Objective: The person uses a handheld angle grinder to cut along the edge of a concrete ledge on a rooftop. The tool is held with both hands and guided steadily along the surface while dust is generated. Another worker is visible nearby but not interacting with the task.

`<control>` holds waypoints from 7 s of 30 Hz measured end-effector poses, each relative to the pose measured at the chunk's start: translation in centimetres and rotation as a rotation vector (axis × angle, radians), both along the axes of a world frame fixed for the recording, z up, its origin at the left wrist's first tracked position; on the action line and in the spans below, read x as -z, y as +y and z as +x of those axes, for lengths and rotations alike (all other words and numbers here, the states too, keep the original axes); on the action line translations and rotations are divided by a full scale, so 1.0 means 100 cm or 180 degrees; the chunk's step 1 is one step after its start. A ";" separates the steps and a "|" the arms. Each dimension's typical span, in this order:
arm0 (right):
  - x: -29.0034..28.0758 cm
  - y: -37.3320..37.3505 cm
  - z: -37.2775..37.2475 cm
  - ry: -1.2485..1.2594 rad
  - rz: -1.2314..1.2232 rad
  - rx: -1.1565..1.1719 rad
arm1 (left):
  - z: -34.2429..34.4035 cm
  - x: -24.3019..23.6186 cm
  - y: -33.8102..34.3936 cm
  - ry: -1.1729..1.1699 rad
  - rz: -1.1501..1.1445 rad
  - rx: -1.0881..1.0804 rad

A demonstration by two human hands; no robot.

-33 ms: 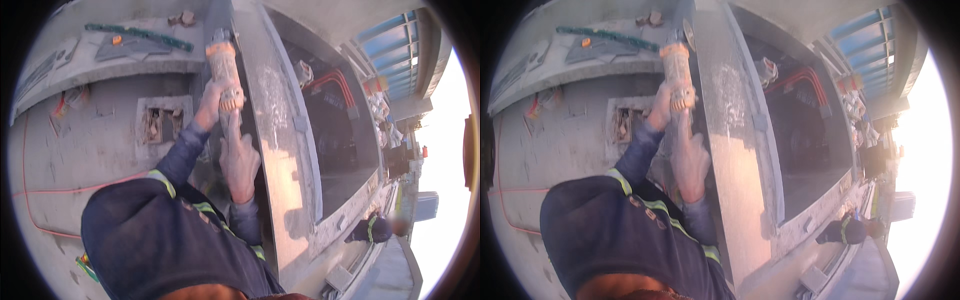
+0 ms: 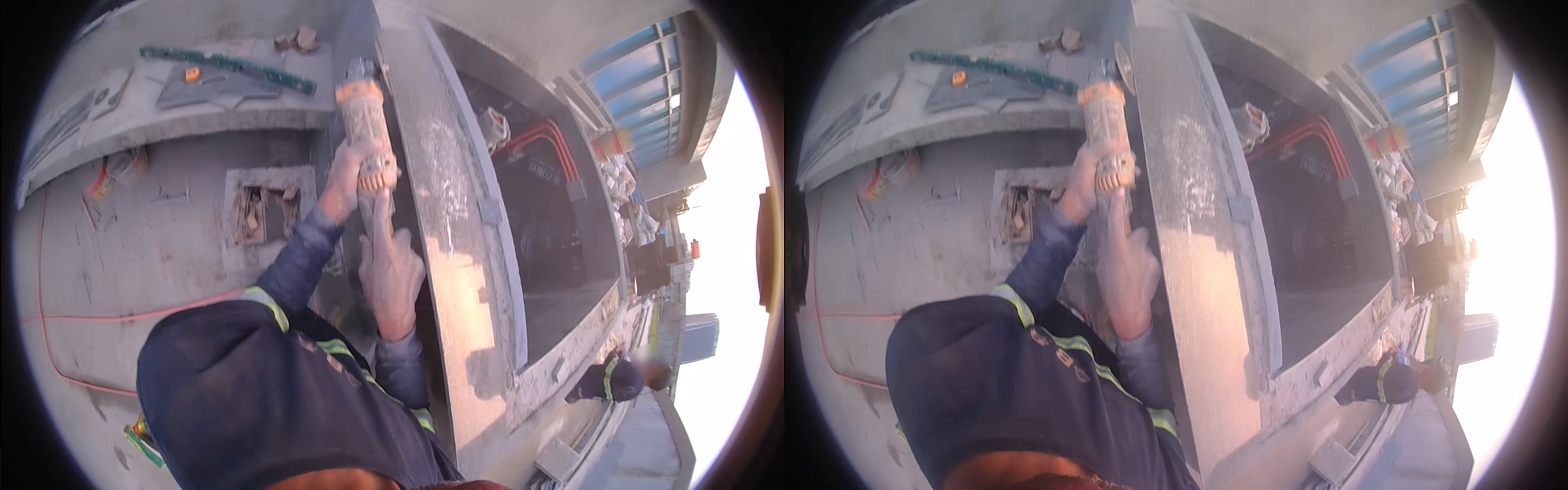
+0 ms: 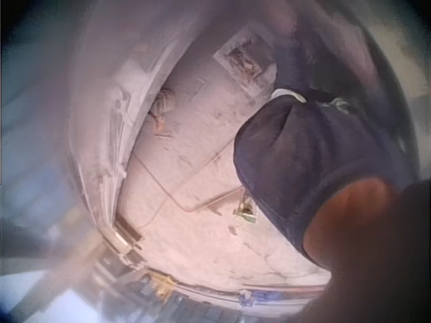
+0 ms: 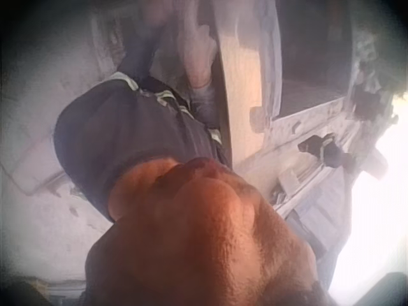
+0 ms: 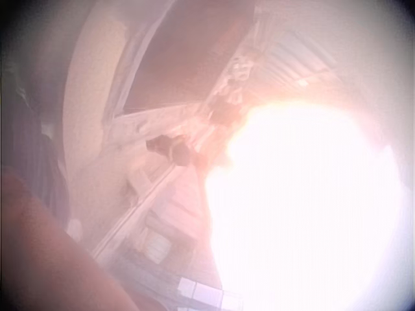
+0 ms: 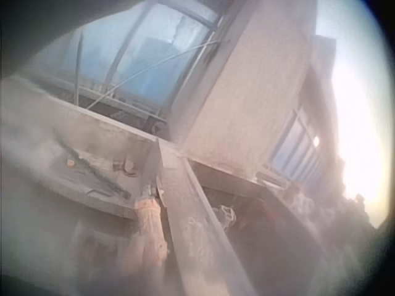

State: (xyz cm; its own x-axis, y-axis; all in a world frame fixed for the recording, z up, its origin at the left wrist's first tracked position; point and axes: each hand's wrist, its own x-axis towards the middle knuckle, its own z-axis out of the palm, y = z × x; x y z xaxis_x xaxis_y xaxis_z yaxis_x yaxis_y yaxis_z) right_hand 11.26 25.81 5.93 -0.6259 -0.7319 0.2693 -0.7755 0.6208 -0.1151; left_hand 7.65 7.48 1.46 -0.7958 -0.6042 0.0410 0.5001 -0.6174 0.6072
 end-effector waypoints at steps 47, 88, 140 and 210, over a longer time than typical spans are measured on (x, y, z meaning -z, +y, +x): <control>-0.016 -0.024 -0.003 -0.0137 -0.0195 -0.0445 | 0.008 -0.019 -0.030 0.0334 -0.0246 -0.0376; -0.054 -0.003 0.004 -0.0132 0.0283 -0.0196 | -0.010 -0.017 -0.006 0.0088 0.0219 -0.0106; -0.037 0.008 0.000 -0.0264 0.0234 -0.0066 | -0.004 -0.011 0.004 0.0037 0.0092 0.0082; -0.023 0.015 0.002 -0.0023 0.0125 -0.0060 | -0.005 -0.003 0.014 0.0164 0.0069 -0.0010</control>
State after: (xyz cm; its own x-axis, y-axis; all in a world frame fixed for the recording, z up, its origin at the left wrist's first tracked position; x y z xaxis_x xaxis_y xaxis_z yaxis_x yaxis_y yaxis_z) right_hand 11.50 27.32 8.27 -0.6137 -0.7536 0.2357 -0.7864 0.6102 -0.0966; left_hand 7.15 8.90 1.78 -0.7910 -0.6080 0.0688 0.5324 -0.6285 0.5670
